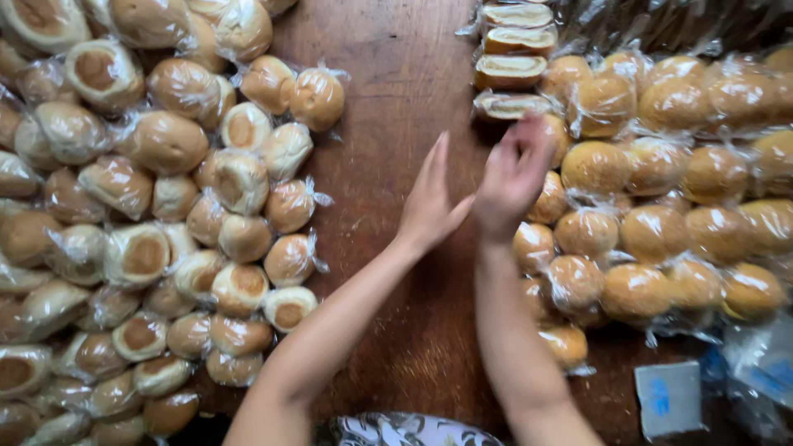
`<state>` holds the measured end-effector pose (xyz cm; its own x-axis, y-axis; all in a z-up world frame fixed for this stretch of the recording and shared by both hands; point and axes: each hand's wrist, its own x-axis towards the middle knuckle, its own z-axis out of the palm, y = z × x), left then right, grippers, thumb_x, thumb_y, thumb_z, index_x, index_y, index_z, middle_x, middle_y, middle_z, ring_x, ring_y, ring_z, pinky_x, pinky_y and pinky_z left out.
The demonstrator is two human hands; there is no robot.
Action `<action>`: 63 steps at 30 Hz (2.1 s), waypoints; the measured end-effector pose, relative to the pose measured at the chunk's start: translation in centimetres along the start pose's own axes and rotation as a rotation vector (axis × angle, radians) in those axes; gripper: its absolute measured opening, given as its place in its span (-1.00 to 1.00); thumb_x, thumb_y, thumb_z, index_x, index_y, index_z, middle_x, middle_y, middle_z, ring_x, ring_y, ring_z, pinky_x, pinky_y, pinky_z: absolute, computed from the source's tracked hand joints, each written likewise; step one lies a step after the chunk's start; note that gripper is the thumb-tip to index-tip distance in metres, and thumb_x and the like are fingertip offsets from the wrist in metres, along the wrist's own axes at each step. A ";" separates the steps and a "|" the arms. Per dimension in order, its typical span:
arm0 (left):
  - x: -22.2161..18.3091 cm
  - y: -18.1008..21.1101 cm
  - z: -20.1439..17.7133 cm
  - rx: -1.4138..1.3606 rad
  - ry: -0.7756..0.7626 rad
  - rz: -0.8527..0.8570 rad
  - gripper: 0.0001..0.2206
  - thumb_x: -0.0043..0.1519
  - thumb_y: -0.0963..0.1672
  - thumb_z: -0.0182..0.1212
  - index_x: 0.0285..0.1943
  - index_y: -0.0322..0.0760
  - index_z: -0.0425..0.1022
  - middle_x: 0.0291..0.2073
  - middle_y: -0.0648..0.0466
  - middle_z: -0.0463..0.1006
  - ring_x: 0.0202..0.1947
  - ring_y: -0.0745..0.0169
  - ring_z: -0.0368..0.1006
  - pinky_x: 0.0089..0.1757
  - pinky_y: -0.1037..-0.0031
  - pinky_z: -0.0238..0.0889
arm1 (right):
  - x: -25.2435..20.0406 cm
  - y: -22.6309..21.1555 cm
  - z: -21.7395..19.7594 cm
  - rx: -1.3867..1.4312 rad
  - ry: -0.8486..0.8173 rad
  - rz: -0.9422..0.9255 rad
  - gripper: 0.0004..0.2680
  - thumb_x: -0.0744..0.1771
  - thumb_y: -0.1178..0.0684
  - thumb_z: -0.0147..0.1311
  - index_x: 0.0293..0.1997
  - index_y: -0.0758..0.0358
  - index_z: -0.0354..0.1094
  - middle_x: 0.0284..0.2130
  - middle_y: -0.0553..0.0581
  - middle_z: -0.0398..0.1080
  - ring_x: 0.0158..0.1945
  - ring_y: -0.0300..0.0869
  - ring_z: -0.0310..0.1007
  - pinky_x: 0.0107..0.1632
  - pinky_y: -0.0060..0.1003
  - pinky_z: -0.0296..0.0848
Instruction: The person sorts and organizes various packaged bread products on a table by hand, moving wrapped buns and sliced bread pieces into different piles and alignments.
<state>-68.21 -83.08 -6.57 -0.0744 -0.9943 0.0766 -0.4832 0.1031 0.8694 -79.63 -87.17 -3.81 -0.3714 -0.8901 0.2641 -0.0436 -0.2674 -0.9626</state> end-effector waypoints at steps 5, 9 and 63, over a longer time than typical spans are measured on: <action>-18.6 3.8 -8.7 0.091 0.036 -0.132 -0.17 0.13 -0.11 0.44 0.56 -0.30 0.01 0.41 -0.22 0.24 0.42 -0.20 0.18 0.31 0.16 0.11 | -19.8 -9.5 -6.1 -0.062 -0.477 0.315 -0.85 0.33 0.29 0.03 -0.03 0.29 0.31 0.19 0.20 0.31 0.01 -0.22 0.40 -0.01 -0.38 0.43; -31.9 4.4 -14.0 0.067 0.243 -0.345 -0.25 0.13 -0.16 0.40 0.53 -0.26 0.10 0.37 -0.15 0.32 0.36 -0.06 0.31 0.20 0.26 0.33 | -30.5 -13.0 -10.9 -0.100 -0.878 0.585 -0.82 0.31 0.25 0.07 0.00 0.30 0.36 0.01 0.13 0.44 -0.06 -0.25 0.51 -0.09 -0.36 0.49; -111.0 -7.5 -58.7 -0.566 1.163 -1.003 -0.55 0.19 0.04 0.31 0.10 -0.32 0.43 0.13 -0.08 0.43 0.01 0.14 0.56 -0.21 0.33 0.58 | -97.1 -27.8 20.0 -0.500 -1.928 0.688 -0.59 0.25 -0.02 0.38 0.02 0.36 0.19 -0.10 0.24 0.35 -0.04 -0.02 0.47 0.07 -0.12 0.53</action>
<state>-5.09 24.92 7.03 0.8391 -0.1647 -0.5185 0.4514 -0.3212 0.8325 -23.76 -0.64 -1.45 0.7527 -0.0305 -0.6577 -0.6581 -0.0021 -0.7530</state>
